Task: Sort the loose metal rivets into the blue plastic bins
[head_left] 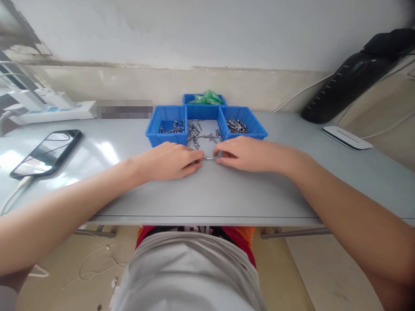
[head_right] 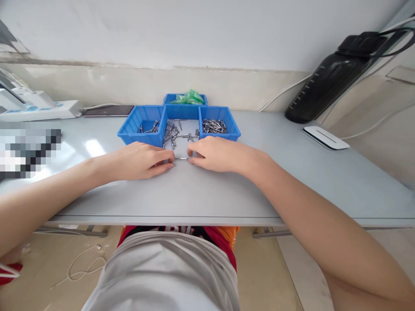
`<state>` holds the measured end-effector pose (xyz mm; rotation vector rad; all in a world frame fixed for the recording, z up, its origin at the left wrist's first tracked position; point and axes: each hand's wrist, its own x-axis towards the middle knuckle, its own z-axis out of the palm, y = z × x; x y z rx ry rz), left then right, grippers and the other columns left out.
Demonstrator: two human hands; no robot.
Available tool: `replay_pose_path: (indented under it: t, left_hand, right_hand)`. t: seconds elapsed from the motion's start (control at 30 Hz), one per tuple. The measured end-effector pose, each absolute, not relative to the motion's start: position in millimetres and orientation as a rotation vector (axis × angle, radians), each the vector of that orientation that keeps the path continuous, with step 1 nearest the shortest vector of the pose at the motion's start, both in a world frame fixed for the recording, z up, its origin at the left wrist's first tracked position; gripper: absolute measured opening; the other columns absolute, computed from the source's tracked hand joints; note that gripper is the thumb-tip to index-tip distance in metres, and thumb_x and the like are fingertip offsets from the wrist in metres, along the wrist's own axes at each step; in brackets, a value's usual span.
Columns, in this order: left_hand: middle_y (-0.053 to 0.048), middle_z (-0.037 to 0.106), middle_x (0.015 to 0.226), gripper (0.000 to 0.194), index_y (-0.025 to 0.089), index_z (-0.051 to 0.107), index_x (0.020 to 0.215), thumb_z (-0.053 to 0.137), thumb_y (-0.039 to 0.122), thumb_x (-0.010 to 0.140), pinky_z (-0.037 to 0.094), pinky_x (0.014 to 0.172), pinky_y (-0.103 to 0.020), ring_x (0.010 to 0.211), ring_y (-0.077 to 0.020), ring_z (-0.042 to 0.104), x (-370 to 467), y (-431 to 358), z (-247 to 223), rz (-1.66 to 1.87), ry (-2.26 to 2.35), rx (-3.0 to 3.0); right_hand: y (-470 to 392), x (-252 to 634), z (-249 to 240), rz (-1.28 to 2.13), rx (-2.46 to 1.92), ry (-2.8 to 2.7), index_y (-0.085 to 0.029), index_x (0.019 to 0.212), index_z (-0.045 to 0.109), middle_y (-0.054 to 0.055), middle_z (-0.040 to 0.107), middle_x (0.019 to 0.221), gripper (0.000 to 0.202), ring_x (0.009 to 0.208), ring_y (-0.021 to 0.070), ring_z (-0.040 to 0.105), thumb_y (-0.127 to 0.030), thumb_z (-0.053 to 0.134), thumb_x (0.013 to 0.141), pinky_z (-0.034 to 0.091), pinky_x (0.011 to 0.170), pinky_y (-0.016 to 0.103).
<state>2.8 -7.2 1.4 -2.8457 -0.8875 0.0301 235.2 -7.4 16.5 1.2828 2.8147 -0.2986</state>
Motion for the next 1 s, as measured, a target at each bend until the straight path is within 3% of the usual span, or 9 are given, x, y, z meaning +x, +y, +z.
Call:
replay_pose_path:
  t: [0.53,1.0]
  left_hand:
    - [-0.004,0.065,0.078,0.031,0.020,0.057,0.101,0.033,0.038,0.095,0.029,0.051,-0.024,0.061,-0.0152,0.057,2.7,-6.7,0.4,0.012,-0.896,-2.848]
    - [-0.004,0.066,0.080,0.030,0.020,0.057,0.102,0.033,0.037,0.095,0.031,0.050,-0.024,0.061,-0.0150,0.059,2.6,-6.5,0.1,0.019,-0.876,-2.833]
  right_hand:
    - [-6.2,236.8,15.3,-0.295,1.274,2.827,-0.024,0.096,0.059,0.004,0.063,0.088,0.027,0.076,0.0180,0.057,-0.041,0.038,0.090,0.033,0.058,0.027]
    - [-7.2,235.8,16.2,-0.286,1.282,2.814,-0.024,0.097,0.060,0.004,0.064,0.088,0.029,0.076,0.0182,0.056,-0.041,0.038,0.089,0.033,0.060,0.028]
